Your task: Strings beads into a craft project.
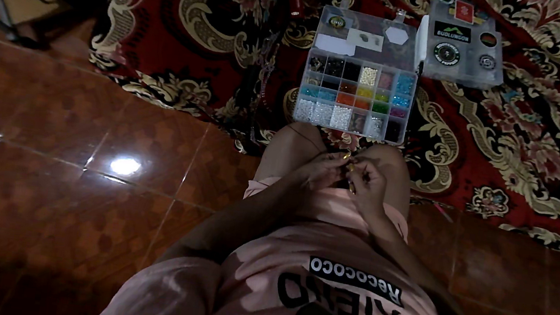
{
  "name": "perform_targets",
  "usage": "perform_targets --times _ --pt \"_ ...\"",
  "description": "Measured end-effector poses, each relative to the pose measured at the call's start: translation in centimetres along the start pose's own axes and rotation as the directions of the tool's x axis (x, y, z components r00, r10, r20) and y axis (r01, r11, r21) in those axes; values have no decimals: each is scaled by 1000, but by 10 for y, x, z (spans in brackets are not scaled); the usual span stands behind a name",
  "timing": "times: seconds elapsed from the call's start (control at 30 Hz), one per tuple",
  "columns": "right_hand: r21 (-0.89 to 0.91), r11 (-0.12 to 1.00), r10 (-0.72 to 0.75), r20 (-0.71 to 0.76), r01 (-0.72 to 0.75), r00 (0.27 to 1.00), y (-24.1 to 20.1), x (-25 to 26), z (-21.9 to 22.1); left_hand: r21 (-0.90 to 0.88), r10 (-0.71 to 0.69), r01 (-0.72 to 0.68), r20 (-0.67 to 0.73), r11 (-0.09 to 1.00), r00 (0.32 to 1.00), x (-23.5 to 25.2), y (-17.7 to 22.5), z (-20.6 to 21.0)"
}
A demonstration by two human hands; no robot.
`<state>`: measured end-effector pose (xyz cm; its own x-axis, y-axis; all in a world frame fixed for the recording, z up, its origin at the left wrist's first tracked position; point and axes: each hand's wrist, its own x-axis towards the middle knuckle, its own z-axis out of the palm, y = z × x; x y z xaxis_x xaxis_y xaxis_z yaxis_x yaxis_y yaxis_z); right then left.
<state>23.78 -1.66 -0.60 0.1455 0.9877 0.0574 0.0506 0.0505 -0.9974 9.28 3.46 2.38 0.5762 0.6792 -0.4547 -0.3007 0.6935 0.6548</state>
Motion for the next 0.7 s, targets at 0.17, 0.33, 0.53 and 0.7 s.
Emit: perform_targets --times 0.17,0.33,0.53,0.7 --pt "-5 1000 0 -10 0 1000 0 0 1 92 -31 46 -160 995 987 -13 19 31" --pt "-3 1000 -16 -9 16 1000 0 0 0 65 -69 72 -40 995 997 -9 20 16" --pt "11 1000 -22 6 22 1000 1 0 0 -48 -8 13 104 999 994 14 -16 -27" --pt "14 1000 -22 0 22 1000 1 0 0 -40 -5 9 95 999 995 12 -15 -23"
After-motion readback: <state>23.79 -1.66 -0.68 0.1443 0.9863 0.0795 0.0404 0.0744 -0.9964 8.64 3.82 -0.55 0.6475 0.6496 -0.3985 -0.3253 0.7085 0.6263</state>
